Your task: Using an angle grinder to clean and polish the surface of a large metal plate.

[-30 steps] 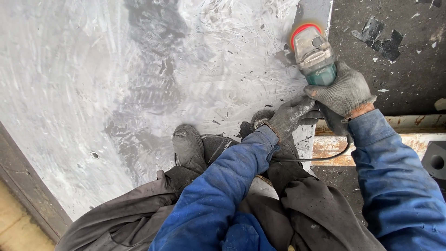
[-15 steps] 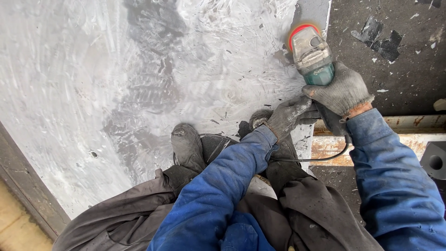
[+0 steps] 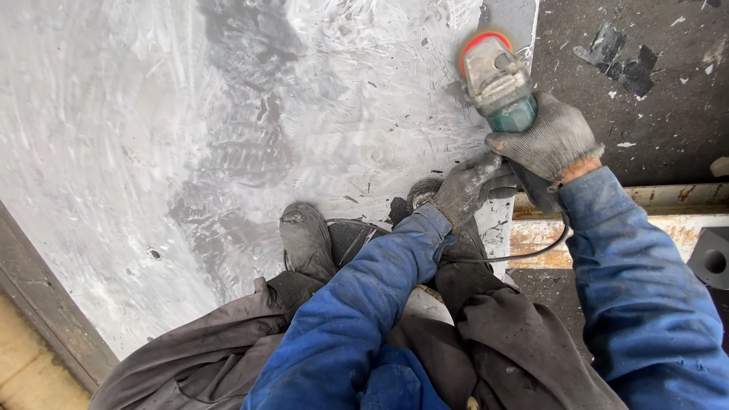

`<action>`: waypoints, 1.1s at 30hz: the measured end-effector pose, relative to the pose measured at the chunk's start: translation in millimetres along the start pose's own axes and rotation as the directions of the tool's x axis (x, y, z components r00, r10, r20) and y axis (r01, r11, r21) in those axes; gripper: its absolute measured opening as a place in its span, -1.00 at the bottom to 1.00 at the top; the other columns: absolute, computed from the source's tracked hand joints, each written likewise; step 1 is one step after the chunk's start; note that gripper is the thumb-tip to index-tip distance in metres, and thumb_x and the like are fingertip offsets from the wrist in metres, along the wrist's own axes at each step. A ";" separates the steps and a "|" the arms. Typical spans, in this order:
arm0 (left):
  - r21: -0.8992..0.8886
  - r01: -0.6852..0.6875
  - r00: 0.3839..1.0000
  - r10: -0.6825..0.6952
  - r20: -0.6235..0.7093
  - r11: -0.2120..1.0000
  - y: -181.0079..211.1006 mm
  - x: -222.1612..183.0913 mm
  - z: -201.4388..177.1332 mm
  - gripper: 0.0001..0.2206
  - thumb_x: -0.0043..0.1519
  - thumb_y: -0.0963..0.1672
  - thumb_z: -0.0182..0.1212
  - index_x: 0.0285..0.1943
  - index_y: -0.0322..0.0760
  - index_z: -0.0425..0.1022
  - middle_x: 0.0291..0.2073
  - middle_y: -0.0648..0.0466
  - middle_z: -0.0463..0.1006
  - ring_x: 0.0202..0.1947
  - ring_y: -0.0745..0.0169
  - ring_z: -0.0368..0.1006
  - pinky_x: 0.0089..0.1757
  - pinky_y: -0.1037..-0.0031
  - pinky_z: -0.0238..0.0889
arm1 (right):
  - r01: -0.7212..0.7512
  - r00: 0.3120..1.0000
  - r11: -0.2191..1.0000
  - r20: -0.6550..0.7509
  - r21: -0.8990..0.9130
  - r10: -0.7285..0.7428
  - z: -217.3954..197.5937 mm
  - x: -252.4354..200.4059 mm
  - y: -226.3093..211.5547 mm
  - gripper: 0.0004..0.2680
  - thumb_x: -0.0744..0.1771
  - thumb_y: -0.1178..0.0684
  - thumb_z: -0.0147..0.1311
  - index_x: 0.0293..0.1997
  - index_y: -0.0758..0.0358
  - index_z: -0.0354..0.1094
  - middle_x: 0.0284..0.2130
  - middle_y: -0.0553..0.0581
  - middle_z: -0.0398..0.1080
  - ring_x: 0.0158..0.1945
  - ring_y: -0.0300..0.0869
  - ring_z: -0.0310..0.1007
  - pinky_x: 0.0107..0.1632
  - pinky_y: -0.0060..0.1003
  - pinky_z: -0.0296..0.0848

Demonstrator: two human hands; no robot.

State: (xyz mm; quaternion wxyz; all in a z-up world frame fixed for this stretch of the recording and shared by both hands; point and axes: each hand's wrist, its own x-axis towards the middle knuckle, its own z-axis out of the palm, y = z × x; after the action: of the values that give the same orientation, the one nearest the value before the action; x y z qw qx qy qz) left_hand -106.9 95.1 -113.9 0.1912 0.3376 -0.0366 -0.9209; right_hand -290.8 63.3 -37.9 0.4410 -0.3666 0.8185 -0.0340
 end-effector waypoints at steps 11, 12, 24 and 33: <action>0.197 0.167 0.975 -0.192 0.113 0.966 13.0 -11.2 2.8 -0.59 0.38 -0.06 0.18 0.31 -0.43 0.36 0.10 -0.27 0.55 0.07 -0.15 0.54 -0.05 0.27 0.52 | 0.118 0.993 0.991 -0.006 -0.062 -0.118 -9.4 -21.4 14.1 -0.42 0.16 -0.33 0.38 0.02 0.44 0.37 -0.22 0.38 0.52 -0.22 0.16 0.57 -0.14 -0.07 0.56; 0.247 0.183 0.974 -0.210 0.090 0.952 15.0 -13.1 6.1 -0.59 0.39 -0.05 0.14 0.34 -0.39 0.34 0.13 -0.24 0.54 0.07 -0.12 0.55 -0.05 0.26 0.53 | 0.107 0.994 0.993 -0.025 -0.052 -0.108 -8.4 -23.9 15.5 -0.42 0.15 -0.30 0.40 0.03 0.46 0.38 -0.21 0.41 0.52 -0.21 0.18 0.58 -0.14 -0.05 0.56; 0.565 0.363 0.890 -0.456 0.027 0.741 28.8 -18.4 20.5 -0.43 0.14 0.05 0.29 0.32 -0.21 0.43 0.06 -0.10 0.64 0.05 0.05 0.60 0.00 0.27 0.52 | 0.044 0.997 0.992 -0.063 0.120 -0.037 -14.8 -79.4 11.1 -0.51 0.18 -0.07 0.40 0.09 0.45 0.32 -0.22 0.36 0.50 -0.26 0.07 0.54 -0.18 -0.12 0.56; 0.507 0.320 0.905 -0.417 0.087 0.800 44.0 -26.4 33.4 -0.47 0.24 0.03 0.21 0.35 -0.28 0.38 0.11 -0.13 0.60 0.06 0.02 0.59 0.05 0.27 0.50 | -0.032 0.998 0.998 -0.055 0.056 0.035 -19.3 -73.5 -3.4 -0.50 0.19 -0.11 0.41 0.11 0.41 0.32 -0.20 0.32 0.51 -0.21 0.07 0.56 -0.13 -0.13 0.56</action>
State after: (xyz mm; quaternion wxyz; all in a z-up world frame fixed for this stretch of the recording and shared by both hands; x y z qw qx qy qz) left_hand -95.3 62.3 -63.5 -0.0867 0.2836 -0.2159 -0.9303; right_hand -278.1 102.0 26.4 0.4283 -0.3394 0.8353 -0.0594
